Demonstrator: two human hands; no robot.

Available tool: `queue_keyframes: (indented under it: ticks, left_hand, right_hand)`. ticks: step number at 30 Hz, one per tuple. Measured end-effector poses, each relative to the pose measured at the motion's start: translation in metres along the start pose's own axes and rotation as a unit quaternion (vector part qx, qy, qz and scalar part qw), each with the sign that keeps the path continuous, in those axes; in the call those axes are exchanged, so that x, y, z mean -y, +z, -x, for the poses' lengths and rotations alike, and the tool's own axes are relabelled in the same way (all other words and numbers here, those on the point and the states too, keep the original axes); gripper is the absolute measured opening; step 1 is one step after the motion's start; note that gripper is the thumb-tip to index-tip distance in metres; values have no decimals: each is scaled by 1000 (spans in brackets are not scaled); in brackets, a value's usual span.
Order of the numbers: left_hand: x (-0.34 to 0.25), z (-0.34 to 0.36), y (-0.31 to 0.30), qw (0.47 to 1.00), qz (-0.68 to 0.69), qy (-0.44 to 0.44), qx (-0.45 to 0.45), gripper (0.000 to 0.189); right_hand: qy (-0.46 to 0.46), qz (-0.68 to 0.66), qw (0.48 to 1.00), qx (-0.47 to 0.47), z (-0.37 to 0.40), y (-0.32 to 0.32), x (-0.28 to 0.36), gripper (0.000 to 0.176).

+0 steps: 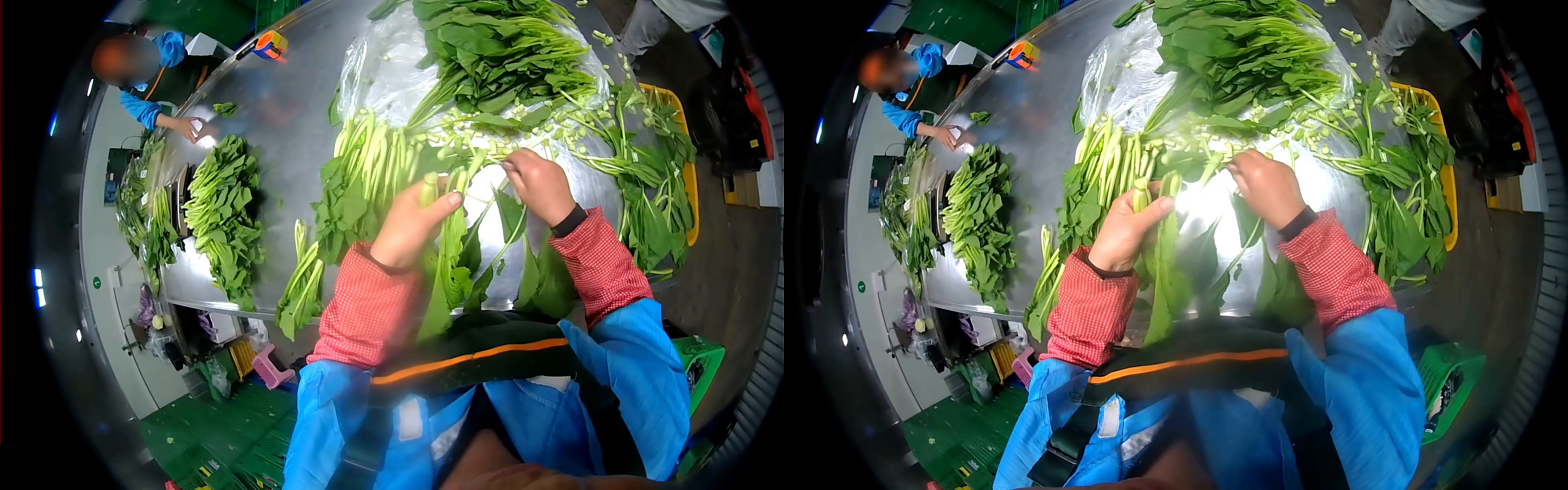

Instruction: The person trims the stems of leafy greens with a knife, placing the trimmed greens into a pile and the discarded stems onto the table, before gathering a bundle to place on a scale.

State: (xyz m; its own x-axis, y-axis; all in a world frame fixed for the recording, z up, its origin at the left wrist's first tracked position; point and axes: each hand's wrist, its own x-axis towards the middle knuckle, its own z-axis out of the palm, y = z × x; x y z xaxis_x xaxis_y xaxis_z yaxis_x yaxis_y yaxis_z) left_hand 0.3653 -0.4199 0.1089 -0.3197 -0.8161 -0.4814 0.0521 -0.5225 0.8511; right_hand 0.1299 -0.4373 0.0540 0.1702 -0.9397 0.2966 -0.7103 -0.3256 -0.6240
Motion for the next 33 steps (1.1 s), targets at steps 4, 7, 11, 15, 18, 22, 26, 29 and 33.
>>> queue_keyframes:
  ticks: [4, 7, 11, 15, 18, 22, 26, 29, 33]
  left_hand:
    - [4, -2, 13, 998, -31, 51, 4, 33]
    - [17, -9, 12, 997, -60, 50, 3, 37]
    - [27, -6, -5, 972, -170, 129, -97, 46]
    - [25, 6, -4, 983, -148, 108, -28, 49]
    - [35, 9, -14, 986, -138, 93, -6, 39]
    - [10, 38, -36, 998, 1, 46, -46, 22]
    - [12, 60, -66, 995, 82, 33, -53, 16]
    - [13, 70, -88, 991, 51, 80, -94, 16]
    - [-14, 81, -104, 966, -152, 85, -193, 15]
  right_hand:
    - [166, -291, 939, 81, 4, -10, 16, 20]
    - [135, -423, 886, 129, 1, -4, 32, 20]
    - [182, -380, 904, 69, -11, -11, 17, 20]
    - [30, -229, 970, 74, -12, 9, 47, 28]
    - [107, -365, 913, 148, -30, 37, 55, 28]
    - [102, -324, 939, 58, -80, 92, 47, 35]
    - [145, -300, 939, 89, -126, 165, 48, 55]
    - [177, -288, 925, 176, -139, 167, 60, 60]
    - [114, -406, 901, 104, -121, 152, 60, 40]
